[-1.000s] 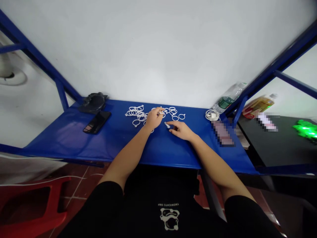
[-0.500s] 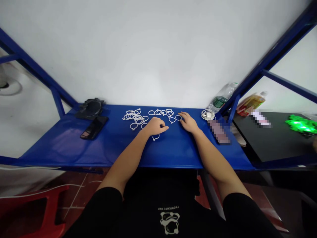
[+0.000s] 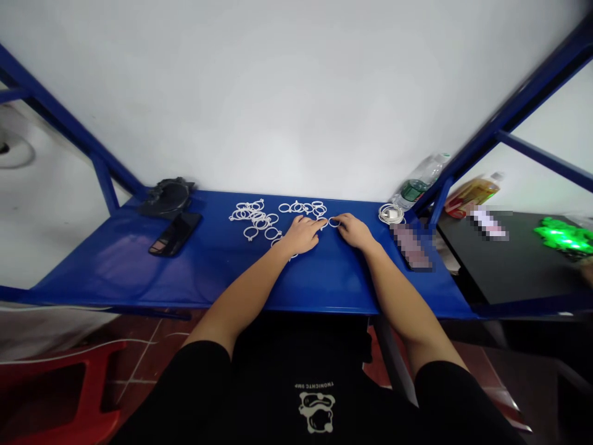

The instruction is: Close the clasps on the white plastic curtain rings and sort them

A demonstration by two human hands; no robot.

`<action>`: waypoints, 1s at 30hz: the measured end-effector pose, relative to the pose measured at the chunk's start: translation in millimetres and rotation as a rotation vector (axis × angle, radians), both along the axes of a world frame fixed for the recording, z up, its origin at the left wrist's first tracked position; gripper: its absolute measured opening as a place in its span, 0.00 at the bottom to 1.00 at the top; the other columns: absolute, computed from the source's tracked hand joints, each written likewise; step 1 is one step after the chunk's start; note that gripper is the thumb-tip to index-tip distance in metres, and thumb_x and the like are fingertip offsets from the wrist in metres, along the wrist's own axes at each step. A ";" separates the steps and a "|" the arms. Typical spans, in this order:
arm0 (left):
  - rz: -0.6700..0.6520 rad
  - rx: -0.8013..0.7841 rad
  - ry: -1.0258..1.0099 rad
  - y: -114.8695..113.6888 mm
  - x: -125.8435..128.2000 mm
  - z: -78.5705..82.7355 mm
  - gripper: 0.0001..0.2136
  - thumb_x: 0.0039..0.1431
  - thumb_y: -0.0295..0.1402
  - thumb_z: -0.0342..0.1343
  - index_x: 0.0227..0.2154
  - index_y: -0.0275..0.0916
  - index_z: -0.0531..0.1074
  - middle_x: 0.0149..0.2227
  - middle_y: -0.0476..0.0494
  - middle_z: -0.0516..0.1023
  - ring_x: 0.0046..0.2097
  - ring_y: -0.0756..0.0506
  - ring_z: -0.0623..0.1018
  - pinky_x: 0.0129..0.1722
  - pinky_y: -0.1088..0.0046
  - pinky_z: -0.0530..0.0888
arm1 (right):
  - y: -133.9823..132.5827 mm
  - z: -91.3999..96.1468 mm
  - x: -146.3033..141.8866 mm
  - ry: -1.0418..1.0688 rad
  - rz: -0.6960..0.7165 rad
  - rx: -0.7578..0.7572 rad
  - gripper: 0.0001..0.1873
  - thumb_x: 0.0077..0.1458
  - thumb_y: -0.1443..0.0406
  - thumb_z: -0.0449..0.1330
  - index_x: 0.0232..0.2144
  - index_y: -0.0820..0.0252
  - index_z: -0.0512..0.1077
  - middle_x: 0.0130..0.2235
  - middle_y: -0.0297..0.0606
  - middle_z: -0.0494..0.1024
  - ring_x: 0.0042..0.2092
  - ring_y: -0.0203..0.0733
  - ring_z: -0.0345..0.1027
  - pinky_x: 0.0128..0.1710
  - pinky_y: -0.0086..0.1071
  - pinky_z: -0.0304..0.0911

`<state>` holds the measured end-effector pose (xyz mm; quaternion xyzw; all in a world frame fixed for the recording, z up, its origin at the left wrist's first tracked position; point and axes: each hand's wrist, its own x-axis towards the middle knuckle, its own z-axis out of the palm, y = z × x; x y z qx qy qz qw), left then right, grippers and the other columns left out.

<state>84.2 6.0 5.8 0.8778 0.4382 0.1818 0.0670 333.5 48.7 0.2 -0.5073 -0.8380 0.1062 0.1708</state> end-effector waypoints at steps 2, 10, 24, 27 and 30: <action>0.021 -0.001 0.018 0.0 -4.3 0.1 0.24 0.70 0.29 0.54 0.67 0.47 0.71 0.57 0.41 0.82 0.58 0.37 0.77 0.65 0.52 0.64 | -0.8 -0.5 0.2 -0.004 -0.003 0.008 0.22 0.66 0.71 0.57 0.58 0.54 0.79 0.57 0.45 0.80 0.57 0.49 0.75 0.58 0.39 0.69; 0.110 -0.045 -0.041 8.4 -18.9 -1.2 0.15 0.75 0.31 0.51 0.54 0.46 0.81 0.50 0.42 0.83 0.54 0.39 0.79 0.57 0.57 0.70 | -4.3 0.1 -4.2 0.054 -0.020 -0.011 0.09 0.66 0.63 0.59 0.43 0.57 0.80 0.43 0.43 0.79 0.44 0.46 0.74 0.49 0.37 0.69; 0.096 0.085 -0.456 17.0 -22.4 -1.9 0.13 0.67 0.25 0.54 0.45 0.40 0.83 0.39 0.45 0.87 0.43 0.43 0.85 0.51 0.61 0.78 | -6.3 -3.3 -14.7 0.700 -0.094 -0.085 0.16 0.63 0.52 0.59 0.46 0.55 0.71 0.29 0.30 0.77 0.30 0.41 0.68 0.35 0.34 0.66; 0.098 0.088 -0.478 17.0 -22.7 -2.3 0.13 0.66 0.24 0.55 0.43 0.40 0.83 0.39 0.44 0.87 0.43 0.43 0.84 0.51 0.60 0.79 | -3.8 -4.1 -15.6 0.716 -0.045 -0.159 0.22 0.61 0.47 0.61 0.46 0.57 0.74 0.30 0.33 0.79 0.32 0.41 0.71 0.36 0.35 0.67; 0.093 0.084 -0.473 17.2 -22.8 -2.2 0.12 0.63 0.23 0.55 0.41 0.40 0.84 0.38 0.45 0.87 0.42 0.44 0.84 0.50 0.61 0.79 | -3.8 -3.3 -15.9 0.691 0.013 -0.208 0.23 0.60 0.45 0.62 0.37 0.58 0.77 0.31 0.36 0.81 0.33 0.41 0.72 0.37 0.34 0.66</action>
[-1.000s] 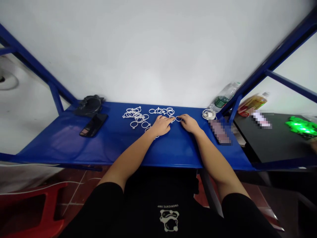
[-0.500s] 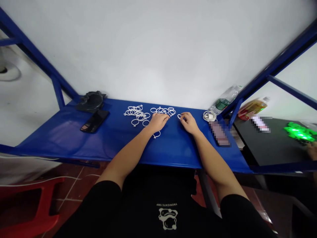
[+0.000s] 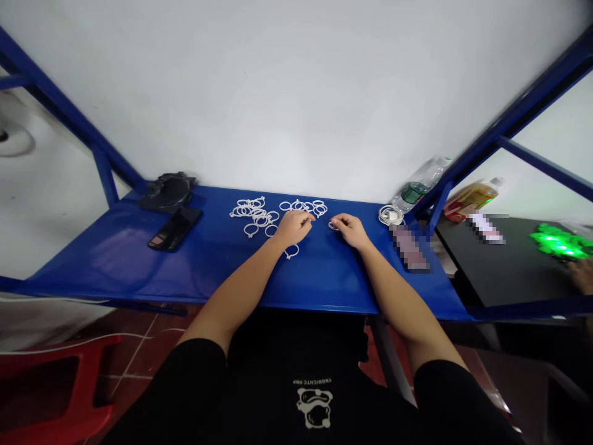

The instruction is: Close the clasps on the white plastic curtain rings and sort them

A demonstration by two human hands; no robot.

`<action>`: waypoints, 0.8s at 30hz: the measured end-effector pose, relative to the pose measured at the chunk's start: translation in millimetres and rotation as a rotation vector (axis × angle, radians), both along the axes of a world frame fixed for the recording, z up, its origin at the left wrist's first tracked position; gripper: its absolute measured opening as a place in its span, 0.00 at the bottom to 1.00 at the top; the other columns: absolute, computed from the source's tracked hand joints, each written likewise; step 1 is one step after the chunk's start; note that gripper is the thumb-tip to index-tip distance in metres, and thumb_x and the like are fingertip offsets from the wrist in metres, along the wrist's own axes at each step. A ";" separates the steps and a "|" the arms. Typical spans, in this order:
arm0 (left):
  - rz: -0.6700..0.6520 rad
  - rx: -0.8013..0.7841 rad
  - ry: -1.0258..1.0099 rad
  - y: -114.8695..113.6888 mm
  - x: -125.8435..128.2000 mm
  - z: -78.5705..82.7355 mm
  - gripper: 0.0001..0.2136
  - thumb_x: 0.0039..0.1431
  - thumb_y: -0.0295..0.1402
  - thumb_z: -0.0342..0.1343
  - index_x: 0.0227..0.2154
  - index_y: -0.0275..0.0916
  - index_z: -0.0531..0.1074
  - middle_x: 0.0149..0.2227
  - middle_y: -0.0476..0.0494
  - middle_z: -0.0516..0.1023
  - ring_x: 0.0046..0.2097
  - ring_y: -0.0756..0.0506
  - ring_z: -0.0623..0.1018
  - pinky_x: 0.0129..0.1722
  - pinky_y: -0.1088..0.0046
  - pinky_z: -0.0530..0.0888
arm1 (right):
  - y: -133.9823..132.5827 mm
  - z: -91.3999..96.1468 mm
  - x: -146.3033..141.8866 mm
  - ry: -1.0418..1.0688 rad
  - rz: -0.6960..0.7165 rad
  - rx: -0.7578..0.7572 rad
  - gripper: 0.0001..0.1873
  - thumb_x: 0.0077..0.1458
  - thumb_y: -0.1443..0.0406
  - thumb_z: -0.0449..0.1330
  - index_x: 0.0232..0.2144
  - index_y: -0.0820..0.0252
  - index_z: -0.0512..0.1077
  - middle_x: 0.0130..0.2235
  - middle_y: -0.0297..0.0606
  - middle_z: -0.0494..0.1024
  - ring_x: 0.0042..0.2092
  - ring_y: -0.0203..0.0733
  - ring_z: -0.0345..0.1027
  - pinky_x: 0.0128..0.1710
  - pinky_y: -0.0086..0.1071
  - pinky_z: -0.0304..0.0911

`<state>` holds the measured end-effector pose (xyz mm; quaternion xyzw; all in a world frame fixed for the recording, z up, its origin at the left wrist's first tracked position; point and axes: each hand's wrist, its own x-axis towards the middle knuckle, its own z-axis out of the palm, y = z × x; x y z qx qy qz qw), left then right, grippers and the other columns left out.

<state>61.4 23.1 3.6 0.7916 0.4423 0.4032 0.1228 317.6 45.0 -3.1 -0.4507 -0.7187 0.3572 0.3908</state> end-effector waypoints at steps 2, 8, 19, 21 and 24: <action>-0.008 0.007 0.009 -0.1 0.1 0.2 0.12 0.62 0.21 0.55 0.39 0.40 0.83 0.38 0.45 0.87 0.41 0.44 0.84 0.50 0.61 0.79 | -1.6 0.8 -0.3 -0.047 0.038 -0.030 0.23 0.61 0.45 0.63 0.33 0.58 0.78 0.30 0.35 0.80 0.31 0.39 0.69 0.34 0.33 0.64; -0.022 -0.018 0.003 -0.4 0.9 0.1 0.12 0.61 0.22 0.55 0.37 0.40 0.83 0.38 0.45 0.87 0.43 0.43 0.84 0.51 0.61 0.78 | -5.2 -0.2 -0.9 -0.147 0.085 -0.038 0.20 0.61 0.48 0.63 0.35 0.58 0.81 0.32 0.36 0.83 0.32 0.39 0.71 0.35 0.32 0.65; -0.018 -0.003 0.042 1.4 -2.2 2.7 0.12 0.59 0.24 0.51 0.25 0.42 0.77 0.29 0.46 0.81 0.36 0.43 0.79 0.45 0.62 0.75 | -2.8 -1.6 1.3 -0.175 0.080 -0.021 0.17 0.61 0.57 0.60 0.45 0.58 0.82 0.38 0.38 0.86 0.35 0.41 0.75 0.38 0.34 0.71; -0.010 -0.001 0.041 1.7 -2.5 3.0 0.13 0.59 0.23 0.51 0.24 0.41 0.76 0.30 0.46 0.81 0.37 0.43 0.79 0.46 0.61 0.75 | -3.1 -1.0 1.0 -0.172 0.079 -0.020 0.17 0.61 0.57 0.60 0.44 0.58 0.83 0.38 0.38 0.86 0.35 0.42 0.76 0.39 0.34 0.70; -0.009 0.005 0.045 2.5 -3.2 3.2 0.14 0.59 0.23 0.50 0.23 0.41 0.76 0.31 0.45 0.82 0.38 0.42 0.79 0.49 0.59 0.75 | -3.1 -0.4 0.6 -0.173 0.072 -0.017 0.16 0.59 0.59 0.60 0.43 0.58 0.83 0.37 0.37 0.86 0.34 0.41 0.75 0.39 0.34 0.69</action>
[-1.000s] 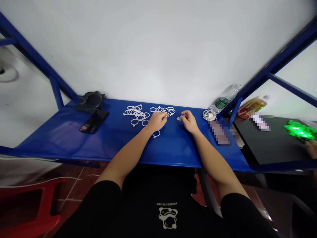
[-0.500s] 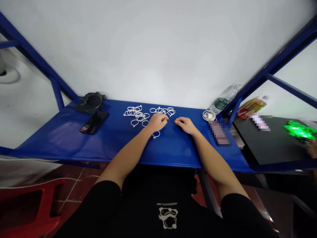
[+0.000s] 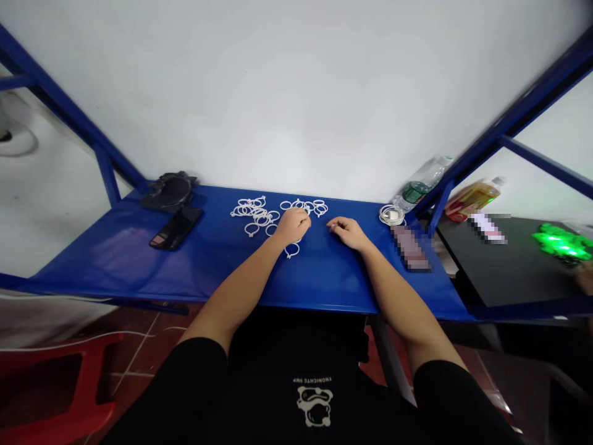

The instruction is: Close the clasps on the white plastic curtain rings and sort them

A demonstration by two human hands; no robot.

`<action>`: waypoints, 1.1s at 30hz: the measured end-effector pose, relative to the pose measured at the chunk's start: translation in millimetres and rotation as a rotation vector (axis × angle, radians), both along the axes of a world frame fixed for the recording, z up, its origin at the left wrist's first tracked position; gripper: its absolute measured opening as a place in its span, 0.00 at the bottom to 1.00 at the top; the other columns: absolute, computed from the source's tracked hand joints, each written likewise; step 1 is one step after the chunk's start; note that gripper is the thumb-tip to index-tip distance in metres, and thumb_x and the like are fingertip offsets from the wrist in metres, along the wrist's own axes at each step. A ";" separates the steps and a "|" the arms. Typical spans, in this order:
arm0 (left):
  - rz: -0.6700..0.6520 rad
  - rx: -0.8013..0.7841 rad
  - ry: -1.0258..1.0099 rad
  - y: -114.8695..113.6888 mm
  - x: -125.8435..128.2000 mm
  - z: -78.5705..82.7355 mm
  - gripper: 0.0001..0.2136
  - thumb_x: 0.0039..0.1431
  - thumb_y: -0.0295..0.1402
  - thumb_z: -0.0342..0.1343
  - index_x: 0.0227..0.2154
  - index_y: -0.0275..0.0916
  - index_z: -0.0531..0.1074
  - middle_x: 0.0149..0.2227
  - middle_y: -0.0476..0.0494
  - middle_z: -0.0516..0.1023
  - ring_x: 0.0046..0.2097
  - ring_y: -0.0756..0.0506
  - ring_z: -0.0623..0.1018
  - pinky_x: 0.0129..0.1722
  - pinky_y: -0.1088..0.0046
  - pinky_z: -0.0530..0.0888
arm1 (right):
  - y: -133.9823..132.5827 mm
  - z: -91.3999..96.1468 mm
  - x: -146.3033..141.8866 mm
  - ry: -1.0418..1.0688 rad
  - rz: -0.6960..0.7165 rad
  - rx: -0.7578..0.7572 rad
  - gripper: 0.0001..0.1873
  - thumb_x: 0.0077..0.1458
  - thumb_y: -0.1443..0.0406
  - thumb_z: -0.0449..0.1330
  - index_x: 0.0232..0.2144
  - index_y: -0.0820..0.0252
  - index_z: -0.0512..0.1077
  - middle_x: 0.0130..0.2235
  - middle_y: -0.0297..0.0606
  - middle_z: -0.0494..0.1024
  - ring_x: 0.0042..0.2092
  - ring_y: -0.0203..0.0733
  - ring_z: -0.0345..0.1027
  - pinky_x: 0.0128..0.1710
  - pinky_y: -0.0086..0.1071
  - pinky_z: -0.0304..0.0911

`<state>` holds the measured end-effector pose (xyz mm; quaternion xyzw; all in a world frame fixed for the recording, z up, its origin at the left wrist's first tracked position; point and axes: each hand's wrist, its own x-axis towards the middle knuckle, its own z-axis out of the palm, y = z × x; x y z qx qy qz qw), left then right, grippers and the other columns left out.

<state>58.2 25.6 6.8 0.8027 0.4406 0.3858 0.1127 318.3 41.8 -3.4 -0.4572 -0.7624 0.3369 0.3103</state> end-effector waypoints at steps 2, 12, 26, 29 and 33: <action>0.005 -0.002 0.008 0.7 -0.7 -0.2 0.15 0.59 0.23 0.49 0.22 0.42 0.76 0.32 0.44 0.82 0.40 0.42 0.79 0.50 0.58 0.75 | -0.2 0.6 -0.3 -0.002 -0.009 -0.001 0.15 0.57 0.60 0.59 0.41 0.57 0.83 0.35 0.36 0.86 0.33 0.41 0.74 0.37 0.33 0.69; 0.181 -0.044 -0.128 0.1 -4.3 -2.7 0.20 0.61 0.21 0.52 0.51 0.42 0.82 0.41 0.45 0.87 0.44 0.42 0.83 0.52 0.60 0.77 | -2.7 9.5 0.3 -0.006 -0.033 -0.014 0.15 0.53 0.64 0.55 0.28 0.58 0.83 0.30 0.37 0.83 0.33 0.43 0.75 0.35 0.33 0.69; 0.149 -0.124 -0.146 0.2 -0.8 -6.3 0.13 0.65 0.25 0.58 0.49 0.40 0.83 0.39 0.45 0.87 0.39 0.45 0.83 0.48 0.63 0.80 | -4.7 0.2 -1.9 -0.024 0.029 0.064 0.19 0.55 0.68 0.53 0.43 0.58 0.81 0.34 0.35 0.84 0.33 0.41 0.76 0.38 0.33 0.70; 0.177 -0.082 -0.044 1.4 -2.1 -7.4 0.10 0.67 0.28 0.59 0.45 0.40 0.84 0.42 0.42 0.87 0.46 0.41 0.82 0.53 0.58 0.79 | -6.6 -1.8 -4.9 -0.041 0.023 0.108 0.21 0.56 0.70 0.57 0.51 0.57 0.77 0.39 0.36 0.87 0.37 0.42 0.79 0.43 0.34 0.72; 0.211 -0.058 0.152 0.5 -3.5 -6.5 0.10 0.69 0.33 0.60 0.48 0.41 0.84 0.53 0.41 0.84 0.56 0.37 0.78 0.61 0.52 0.74 | -7.3 -0.6 -5.8 -0.134 0.007 0.158 0.16 0.59 0.69 0.60 0.48 0.56 0.80 0.43 0.38 0.88 0.37 0.41 0.79 0.44 0.35 0.73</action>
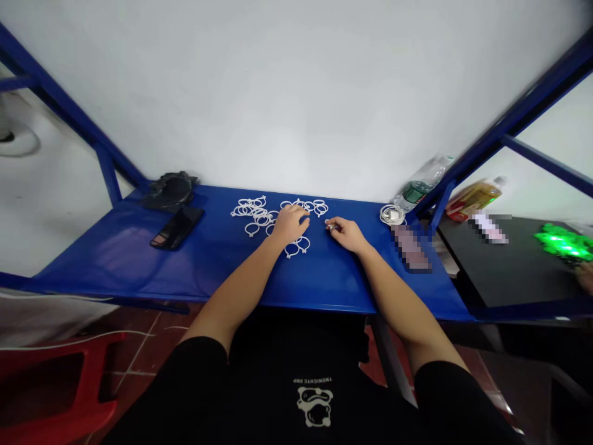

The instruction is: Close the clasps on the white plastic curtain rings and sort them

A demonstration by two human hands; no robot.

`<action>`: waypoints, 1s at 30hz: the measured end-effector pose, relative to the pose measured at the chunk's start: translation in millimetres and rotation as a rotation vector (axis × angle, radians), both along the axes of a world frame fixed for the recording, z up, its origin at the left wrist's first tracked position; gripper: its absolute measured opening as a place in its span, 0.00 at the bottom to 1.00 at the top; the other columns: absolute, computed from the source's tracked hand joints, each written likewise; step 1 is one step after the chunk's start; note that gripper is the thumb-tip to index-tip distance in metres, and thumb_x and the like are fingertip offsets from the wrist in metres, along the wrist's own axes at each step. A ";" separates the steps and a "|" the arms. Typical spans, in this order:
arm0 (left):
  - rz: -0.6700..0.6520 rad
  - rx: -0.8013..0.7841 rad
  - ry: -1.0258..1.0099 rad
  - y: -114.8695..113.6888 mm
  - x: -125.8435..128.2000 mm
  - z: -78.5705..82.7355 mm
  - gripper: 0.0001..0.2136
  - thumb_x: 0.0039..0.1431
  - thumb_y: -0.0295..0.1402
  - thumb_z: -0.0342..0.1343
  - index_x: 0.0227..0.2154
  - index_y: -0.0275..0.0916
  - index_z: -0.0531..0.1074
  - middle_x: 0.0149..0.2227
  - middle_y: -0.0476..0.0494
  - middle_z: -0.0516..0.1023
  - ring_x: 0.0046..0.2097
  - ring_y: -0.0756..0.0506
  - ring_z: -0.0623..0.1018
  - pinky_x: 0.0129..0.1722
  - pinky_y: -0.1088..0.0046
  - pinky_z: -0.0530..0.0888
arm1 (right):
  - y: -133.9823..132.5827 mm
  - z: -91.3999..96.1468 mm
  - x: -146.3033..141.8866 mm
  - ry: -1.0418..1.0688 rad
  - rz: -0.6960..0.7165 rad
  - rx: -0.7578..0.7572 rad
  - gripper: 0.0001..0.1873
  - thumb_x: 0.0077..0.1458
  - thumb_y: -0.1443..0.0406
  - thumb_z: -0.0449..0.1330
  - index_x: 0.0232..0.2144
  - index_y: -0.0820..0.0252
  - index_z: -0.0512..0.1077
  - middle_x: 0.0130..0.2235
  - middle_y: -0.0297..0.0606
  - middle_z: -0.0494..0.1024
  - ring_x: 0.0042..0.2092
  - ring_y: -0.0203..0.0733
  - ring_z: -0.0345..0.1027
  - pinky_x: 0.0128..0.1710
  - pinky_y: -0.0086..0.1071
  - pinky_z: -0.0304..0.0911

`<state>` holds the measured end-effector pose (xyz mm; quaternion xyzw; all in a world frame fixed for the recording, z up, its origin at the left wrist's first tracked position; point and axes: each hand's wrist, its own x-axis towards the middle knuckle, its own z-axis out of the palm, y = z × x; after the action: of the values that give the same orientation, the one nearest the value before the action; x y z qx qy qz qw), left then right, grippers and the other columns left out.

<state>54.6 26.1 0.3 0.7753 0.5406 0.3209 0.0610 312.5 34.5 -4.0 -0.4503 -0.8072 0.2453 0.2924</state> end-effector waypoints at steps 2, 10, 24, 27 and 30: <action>0.001 -0.030 0.086 -1.6 -0.3 1.3 0.14 0.70 0.35 0.59 0.54 0.43 0.82 0.62 0.41 0.80 0.64 0.34 0.74 0.66 0.49 0.69 | -2.3 3.4 -1.5 -0.084 0.022 0.063 0.13 0.60 0.69 0.60 0.45 0.56 0.81 0.44 0.39 0.88 0.39 0.44 0.79 0.46 0.38 0.72; -0.059 -0.216 0.283 -7.4 -0.6 4.0 0.22 0.75 0.42 0.53 0.68 0.46 0.72 0.73 0.40 0.67 0.74 0.28 0.62 0.73 0.35 0.52 | -15.5 9.1 -16.0 -0.115 0.243 0.136 0.40 0.56 0.72 0.58 0.70 0.54 0.66 0.58 0.42 0.83 0.40 0.45 0.77 0.47 0.41 0.75; -0.043 0.094 -0.028 11.2 -4.6 -8.3 0.20 0.62 0.17 0.55 0.52 0.40 0.81 0.51 0.37 0.80 0.55 0.37 0.78 0.60 0.55 0.76 | 8.1 5.0 -29.9 -0.464 0.009 0.142 0.33 0.69 0.64 0.56 0.74 0.54 0.62 0.75 0.43 0.63 0.68 0.57 0.70 0.66 0.51 0.69; -0.043 0.152 -0.101 11.7 -6.9 -10.0 0.23 0.60 0.15 0.53 0.52 0.41 0.81 0.50 0.39 0.78 0.54 0.39 0.79 0.58 0.57 0.78 | 2.8 9.3 -28.8 -0.460 0.028 0.168 0.27 0.71 0.64 0.55 0.70 0.54 0.68 0.70 0.42 0.72 0.66 0.53 0.71 0.65 0.45 0.70; -0.044 0.189 -0.167 10.6 -7.7 -10.7 0.21 0.63 0.15 0.53 0.51 0.41 0.80 0.50 0.39 0.78 0.50 0.41 0.80 0.55 0.59 0.80 | -1.9 12.4 -24.3 -0.449 -0.005 0.166 0.21 0.71 0.63 0.57 0.63 0.53 0.75 0.63 0.44 0.77 0.61 0.51 0.75 0.57 0.41 0.74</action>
<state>47.0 36.7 -10.4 0.7598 0.4841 0.4322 0.0394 288.2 32.6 8.4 -0.4699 -0.8683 0.0709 0.1421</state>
